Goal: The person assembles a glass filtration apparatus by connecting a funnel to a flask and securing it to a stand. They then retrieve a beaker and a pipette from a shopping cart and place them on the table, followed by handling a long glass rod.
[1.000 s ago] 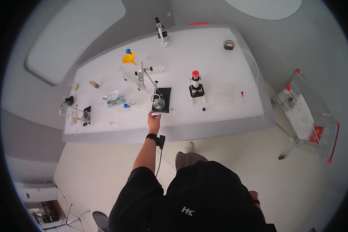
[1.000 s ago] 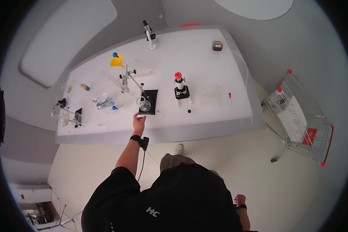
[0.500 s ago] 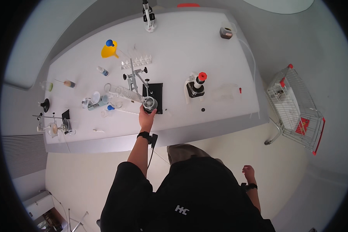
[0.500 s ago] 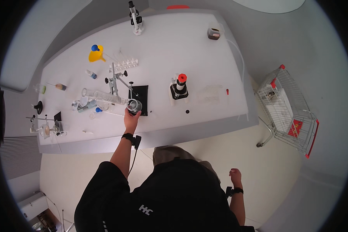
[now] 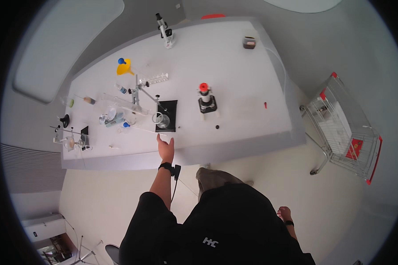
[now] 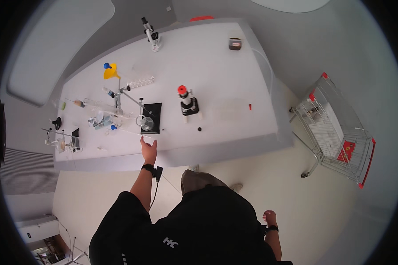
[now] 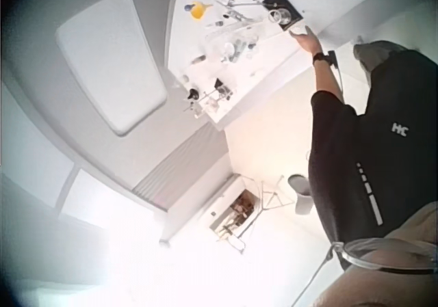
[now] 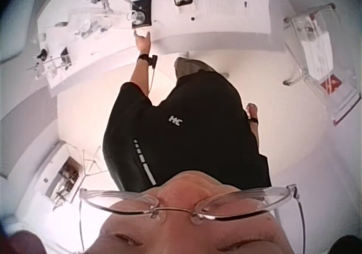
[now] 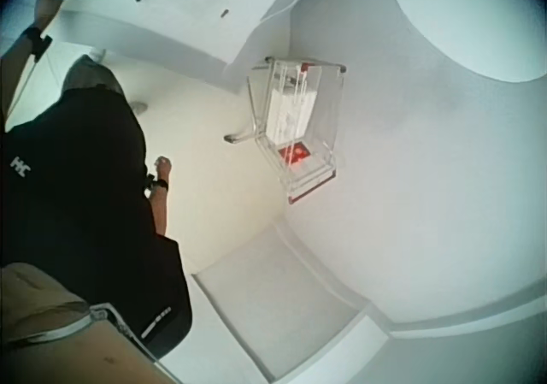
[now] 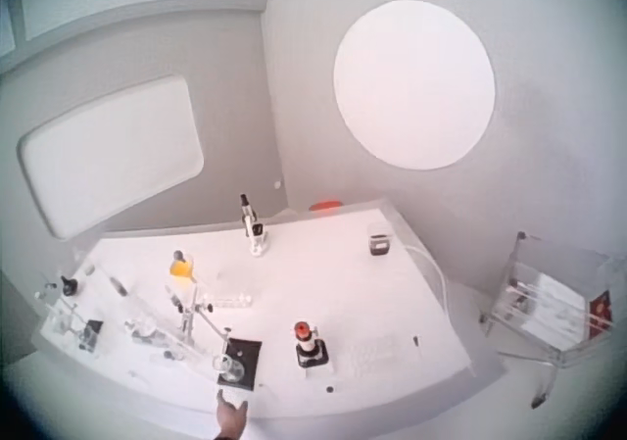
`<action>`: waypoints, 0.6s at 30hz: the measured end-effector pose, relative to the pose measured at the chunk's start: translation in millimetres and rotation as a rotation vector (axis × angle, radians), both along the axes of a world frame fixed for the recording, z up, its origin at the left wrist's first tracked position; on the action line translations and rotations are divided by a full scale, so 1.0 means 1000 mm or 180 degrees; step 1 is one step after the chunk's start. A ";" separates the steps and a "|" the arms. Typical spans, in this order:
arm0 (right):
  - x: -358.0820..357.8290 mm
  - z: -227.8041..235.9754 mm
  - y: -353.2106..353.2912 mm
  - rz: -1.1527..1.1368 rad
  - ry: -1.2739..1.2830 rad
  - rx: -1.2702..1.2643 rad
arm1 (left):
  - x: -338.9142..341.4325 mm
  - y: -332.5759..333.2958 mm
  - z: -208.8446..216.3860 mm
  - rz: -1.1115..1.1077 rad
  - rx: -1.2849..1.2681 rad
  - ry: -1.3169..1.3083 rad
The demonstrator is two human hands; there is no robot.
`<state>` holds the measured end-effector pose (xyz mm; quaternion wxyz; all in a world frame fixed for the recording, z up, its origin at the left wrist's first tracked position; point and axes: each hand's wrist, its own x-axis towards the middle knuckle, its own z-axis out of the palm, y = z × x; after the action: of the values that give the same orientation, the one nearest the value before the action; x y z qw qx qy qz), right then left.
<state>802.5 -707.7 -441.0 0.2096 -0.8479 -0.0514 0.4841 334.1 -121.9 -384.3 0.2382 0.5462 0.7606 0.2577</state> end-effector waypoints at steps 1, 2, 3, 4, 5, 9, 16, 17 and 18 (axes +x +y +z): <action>0.015 -0.008 -0.025 0.0615 -0.0104 0.0222 | 0.010 -0.017 -0.005 0.0075 0.0052 0.0027; 0.026 -0.014 -0.042 0.0801 -0.0140 0.0268 | 0.017 -0.034 -0.007 0.0160 0.0133 0.0064; 0.035 -0.018 -0.055 0.0607 -0.0047 0.0158 | 0.031 -0.051 -0.005 0.0210 0.0112 0.0073; 0.043 -0.019 -0.069 0.0399 0.0060 0.0076 | 0.046 -0.070 -0.004 0.0258 0.0095 0.0084; 0.051 -0.021 -0.081 0.0231 0.0154 -0.0002 | 0.061 -0.087 -0.006 0.0227 0.0080 0.0125; 0.086 -0.017 -0.133 -0.0071 0.0369 -0.0263 | 0.130 -0.144 -0.029 -0.0255 0.0130 0.0326; 0.133 0.003 -0.176 -0.0453 0.0333 -0.0424 | 0.231 -0.189 -0.037 -0.1351 0.0145 0.1090; 0.134 0.008 -0.173 -0.0505 0.0255 -0.0382 | 0.244 -0.190 -0.038 -0.1356 0.0139 0.1247; 0.133 0.018 -0.167 -0.0557 0.0176 -0.0338 | 0.257 -0.189 -0.038 -0.1359 0.0131 0.1404</action>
<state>936.0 -874.6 -422.7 0.2072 -0.8454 0.0544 0.4893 590.6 -311.1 -422.3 0.1049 0.7411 0.6566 0.0924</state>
